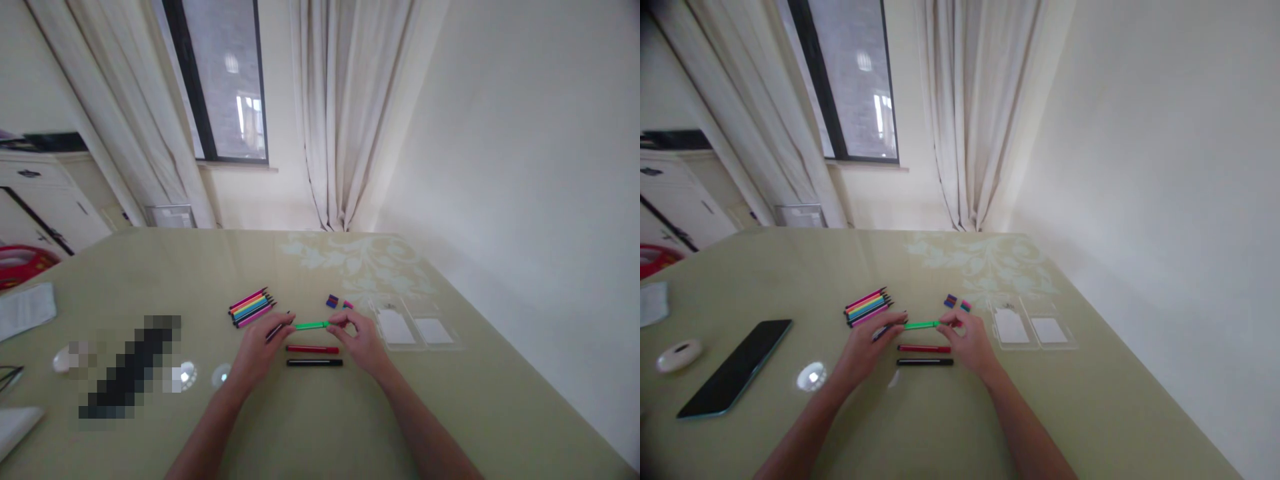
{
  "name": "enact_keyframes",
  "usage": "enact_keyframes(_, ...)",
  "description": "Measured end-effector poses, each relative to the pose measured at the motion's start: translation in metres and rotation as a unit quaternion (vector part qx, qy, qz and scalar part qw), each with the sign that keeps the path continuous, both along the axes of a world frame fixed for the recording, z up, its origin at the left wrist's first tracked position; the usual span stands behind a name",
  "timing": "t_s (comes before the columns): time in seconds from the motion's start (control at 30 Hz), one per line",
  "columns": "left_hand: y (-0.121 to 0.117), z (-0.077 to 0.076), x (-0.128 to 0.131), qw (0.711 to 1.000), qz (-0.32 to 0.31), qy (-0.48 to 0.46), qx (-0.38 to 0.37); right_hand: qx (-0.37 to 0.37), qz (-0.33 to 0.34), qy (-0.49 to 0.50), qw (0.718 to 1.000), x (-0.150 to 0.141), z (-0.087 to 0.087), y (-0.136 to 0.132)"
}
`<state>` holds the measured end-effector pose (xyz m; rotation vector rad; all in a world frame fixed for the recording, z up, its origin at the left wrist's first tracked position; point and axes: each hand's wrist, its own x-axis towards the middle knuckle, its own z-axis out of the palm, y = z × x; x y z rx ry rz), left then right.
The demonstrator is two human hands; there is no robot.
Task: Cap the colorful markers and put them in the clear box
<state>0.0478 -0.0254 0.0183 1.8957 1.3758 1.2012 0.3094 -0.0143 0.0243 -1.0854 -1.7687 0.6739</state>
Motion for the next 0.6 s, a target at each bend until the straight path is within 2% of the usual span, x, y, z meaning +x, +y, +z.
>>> enact_keyframes(0.13,0.005,0.001,-0.026,0.988,0.144,0.055,-0.022,-0.012,-0.020,-0.029,0.999,0.020,0.004,0.006)
enact_keyframes(0.2,0.006,-0.001,-0.034,0.977,0.175,0.110,-0.053,-0.025,-0.020,-0.059,0.998,0.026,0.005,0.008)
enact_keyframes(0.33,0.003,-0.008,-0.034,0.965,0.152,0.188,-0.102,-0.049,0.024,-0.126,0.990,0.027,0.002,0.007)
enact_keyframes(0.6,0.001,-0.011,-0.029,0.945,0.148,0.274,-0.097,-0.049,0.075,-0.188,0.978,0.019,-0.005,0.001)
